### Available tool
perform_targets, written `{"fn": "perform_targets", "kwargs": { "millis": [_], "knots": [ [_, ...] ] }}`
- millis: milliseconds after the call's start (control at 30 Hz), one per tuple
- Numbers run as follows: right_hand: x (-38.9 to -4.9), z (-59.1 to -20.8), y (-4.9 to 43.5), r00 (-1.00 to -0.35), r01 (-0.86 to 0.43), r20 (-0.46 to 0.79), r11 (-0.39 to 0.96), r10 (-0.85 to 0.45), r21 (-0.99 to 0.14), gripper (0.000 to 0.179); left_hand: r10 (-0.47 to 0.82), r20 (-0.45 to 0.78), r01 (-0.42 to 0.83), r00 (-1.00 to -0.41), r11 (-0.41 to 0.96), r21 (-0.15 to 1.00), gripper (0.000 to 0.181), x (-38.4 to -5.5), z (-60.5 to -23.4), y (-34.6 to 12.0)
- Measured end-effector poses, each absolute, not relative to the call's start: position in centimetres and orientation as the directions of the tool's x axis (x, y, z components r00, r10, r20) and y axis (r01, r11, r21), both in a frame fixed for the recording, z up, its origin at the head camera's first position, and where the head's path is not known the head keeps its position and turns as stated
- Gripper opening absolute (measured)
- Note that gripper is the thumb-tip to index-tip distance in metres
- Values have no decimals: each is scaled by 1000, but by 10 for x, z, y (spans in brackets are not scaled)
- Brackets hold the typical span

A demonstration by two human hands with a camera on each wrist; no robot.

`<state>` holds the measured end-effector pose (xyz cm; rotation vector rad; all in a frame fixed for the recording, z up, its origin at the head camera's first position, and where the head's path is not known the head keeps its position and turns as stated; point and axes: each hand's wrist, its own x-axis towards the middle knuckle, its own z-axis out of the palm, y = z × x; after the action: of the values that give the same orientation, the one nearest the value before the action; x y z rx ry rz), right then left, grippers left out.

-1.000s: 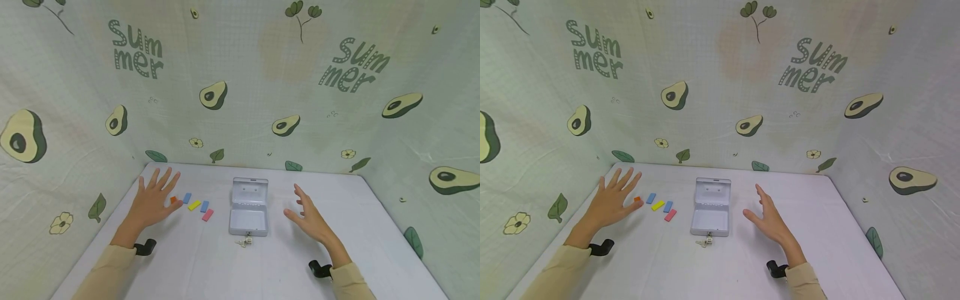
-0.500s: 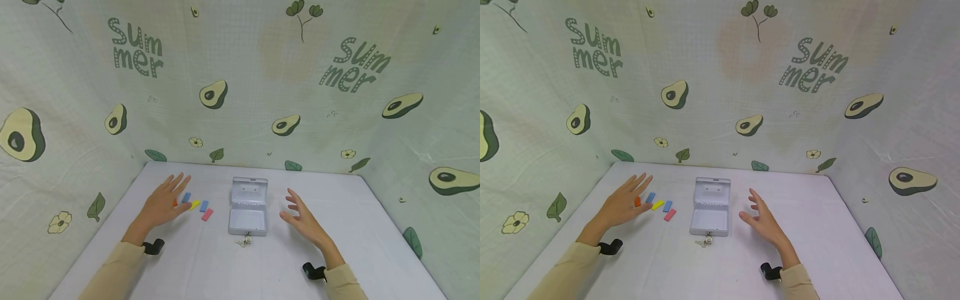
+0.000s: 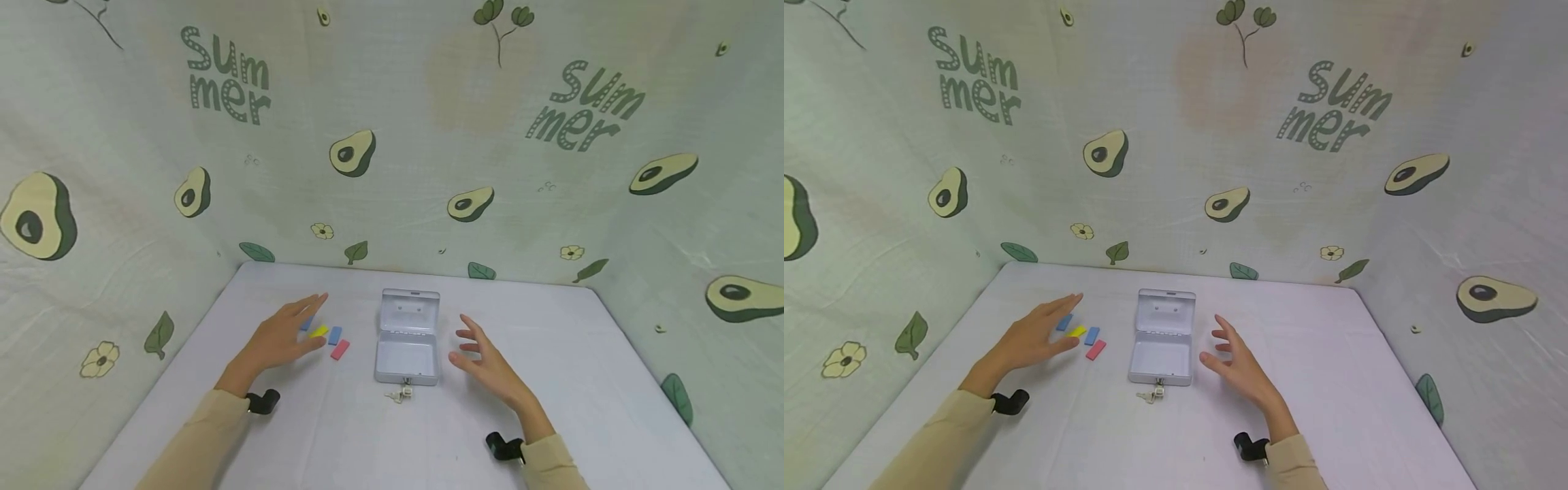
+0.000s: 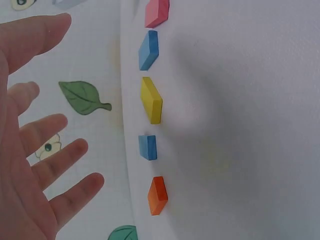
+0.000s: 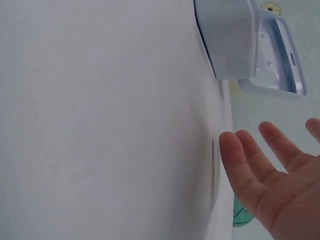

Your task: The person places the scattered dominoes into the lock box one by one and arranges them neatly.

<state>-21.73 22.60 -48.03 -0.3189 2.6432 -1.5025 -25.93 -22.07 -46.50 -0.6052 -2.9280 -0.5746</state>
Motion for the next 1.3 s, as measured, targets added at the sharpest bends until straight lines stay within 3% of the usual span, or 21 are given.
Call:
{"fn": "perform_targets", "kwargs": {
  "millis": [433, 800, 1300],
  "knots": [
    [-216, -483, 215, -967, -119, -9, 479, -256, -870, 79, 398, 70, 391, -915, 827, 405, 85, -262, -470, -208],
    [-215, -482, 217, -957, -95, -54, 481, -287, -872, 76, 498, 51, 456, -866, 744, 489, 79, -266, -470, -201],
    [-218, -488, 221, -927, -162, -26, 463, -373, -872, 72, 537, 4, 480, -844, 750, 455, 73, -274, -471, -194]
  ]
}}
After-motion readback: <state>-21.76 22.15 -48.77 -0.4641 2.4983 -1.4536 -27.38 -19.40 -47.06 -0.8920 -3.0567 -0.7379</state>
